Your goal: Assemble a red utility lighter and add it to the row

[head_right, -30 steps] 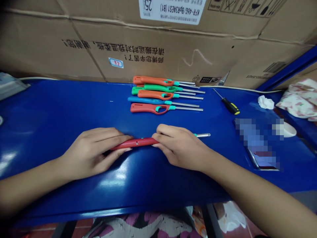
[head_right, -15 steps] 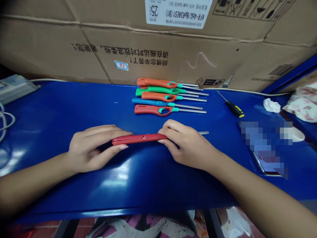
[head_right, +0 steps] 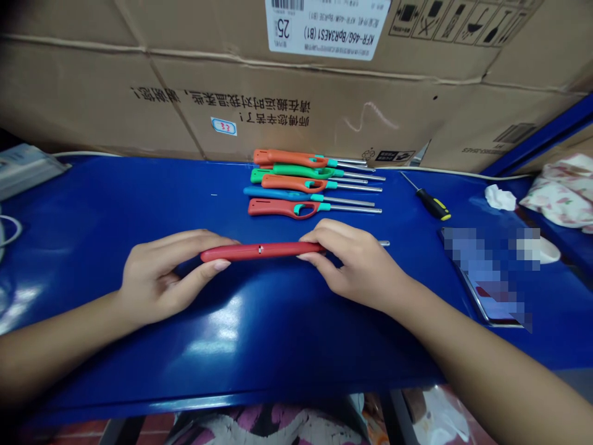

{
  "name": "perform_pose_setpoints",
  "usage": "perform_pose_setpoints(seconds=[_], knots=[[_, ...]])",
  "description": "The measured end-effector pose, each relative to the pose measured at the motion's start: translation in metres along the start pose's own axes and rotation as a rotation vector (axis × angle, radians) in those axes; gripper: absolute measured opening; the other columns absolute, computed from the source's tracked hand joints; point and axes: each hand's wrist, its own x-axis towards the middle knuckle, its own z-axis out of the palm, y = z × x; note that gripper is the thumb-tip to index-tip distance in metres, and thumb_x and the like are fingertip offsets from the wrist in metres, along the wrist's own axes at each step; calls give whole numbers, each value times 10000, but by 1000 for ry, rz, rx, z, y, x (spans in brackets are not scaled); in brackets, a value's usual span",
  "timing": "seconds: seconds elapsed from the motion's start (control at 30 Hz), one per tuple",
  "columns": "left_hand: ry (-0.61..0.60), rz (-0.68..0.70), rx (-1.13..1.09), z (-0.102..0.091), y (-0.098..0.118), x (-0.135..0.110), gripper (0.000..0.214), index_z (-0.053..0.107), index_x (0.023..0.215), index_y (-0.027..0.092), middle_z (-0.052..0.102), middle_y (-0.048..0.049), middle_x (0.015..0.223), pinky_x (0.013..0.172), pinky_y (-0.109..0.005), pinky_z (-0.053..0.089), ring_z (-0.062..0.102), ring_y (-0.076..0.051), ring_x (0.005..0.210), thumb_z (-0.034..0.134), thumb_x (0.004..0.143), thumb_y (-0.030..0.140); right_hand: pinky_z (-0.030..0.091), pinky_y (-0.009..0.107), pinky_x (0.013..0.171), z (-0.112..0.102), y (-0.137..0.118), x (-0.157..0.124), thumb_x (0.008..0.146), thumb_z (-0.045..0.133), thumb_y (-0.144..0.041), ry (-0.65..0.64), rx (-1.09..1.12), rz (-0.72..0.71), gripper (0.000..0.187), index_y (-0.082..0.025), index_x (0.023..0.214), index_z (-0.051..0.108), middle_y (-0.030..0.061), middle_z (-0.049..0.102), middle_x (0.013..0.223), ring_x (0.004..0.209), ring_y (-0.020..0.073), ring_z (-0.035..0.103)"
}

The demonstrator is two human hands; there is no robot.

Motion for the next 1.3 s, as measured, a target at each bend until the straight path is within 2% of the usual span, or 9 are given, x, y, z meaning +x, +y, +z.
perform_pose_setpoints(seconds=[0.1, 0.2, 0.37, 0.5, 0.6, 0.77, 0.87, 1.07, 1.3], knots=[[-12, -43, -39, -2, 3, 1, 130, 702, 1031, 156, 755, -62, 953, 778, -248, 562, 702, -152, 835, 639, 931, 211, 528, 314, 714, -3, -2, -1, 962, 579, -243, -29, 5, 12, 87, -214, 1015, 641, 43, 701, 911, 795, 173, 652], [-9, -257, -165, 0, 9, 2, 160, 707, 961, 153, 700, -9, 717, 581, -200, 531, 643, -107, 603, 607, 955, 277, 517, 334, 747, -3, -5, -1, 980, 551, -268, -71, -58, -10, 146, -185, 1040, 655, 57, 710, 933, 820, 184, 644], [56, -632, -521, 9, 24, 2, 280, 672, 1121, 150, 634, 32, 574, 386, -167, 461, 547, -82, 396, 578, 976, 371, 530, 401, 862, -2, -10, 0, 1032, 423, -259, -245, -125, -97, 372, -161, 1371, 540, 127, 647, 1252, 1042, 233, 635], [-30, -782, -710, 13, 28, 4, 312, 671, 1061, 114, 666, 4, 591, 362, -182, 478, 549, -91, 369, 556, 985, 393, 558, 410, 894, 1, -12, 0, 992, 498, -493, -319, -91, -131, 568, -139, 1436, 487, 158, 606, 1310, 1110, 259, 625], [-94, -702, -654, 14, 24, 2, 303, 660, 1095, 127, 677, 5, 622, 436, -200, 529, 598, -103, 433, 501, 1014, 372, 561, 411, 927, 3, -12, 0, 999, 494, -474, -309, -75, -138, 556, -152, 1451, 465, 150, 629, 1303, 1138, 252, 630], [-146, -222, -197, 11, 15, -3, 250, 665, 1165, 173, 761, -46, 984, 771, -215, 578, 723, -138, 838, 644, 942, 283, 553, 418, 961, 5, -11, 0, 1037, 424, -326, -284, -32, -165, 462, -129, 1453, 458, 157, 652, 1298, 1167, 244, 632], [-179, -75, -97, 11, 13, -4, 281, 655, 1206, 179, 750, -61, 1078, 817, -220, 566, 717, -143, 898, 655, 942, 273, 566, 426, 912, 6, -13, 0, 1028, 439, -342, -258, -50, -164, 429, -126, 1387, 530, 157, 681, 1246, 1113, 256, 661], [-212, 0, -99, 12, 12, -7, 314, 663, 1242, 197, 749, -23, 885, 684, -193, 552, 677, -109, 691, 646, 953, 317, 556, 353, 816, 9, -16, 0, 1031, 448, -345, -249, -10, -188, 338, -135, 1227, 625, 111, 734, 1131, 999, 221, 704], [-255, -21, -105, 14, 8, -4, 292, 679, 1224, 191, 771, -57, 1054, 778, -222, 587, 738, -149, 850, 618, 967, 314, 529, 332, 803, 8, -18, 0, 1044, 420, -355, -287, -46, -115, 327, -169, 1197, 640, 66, 747, 1109, 969, 201, 706]])
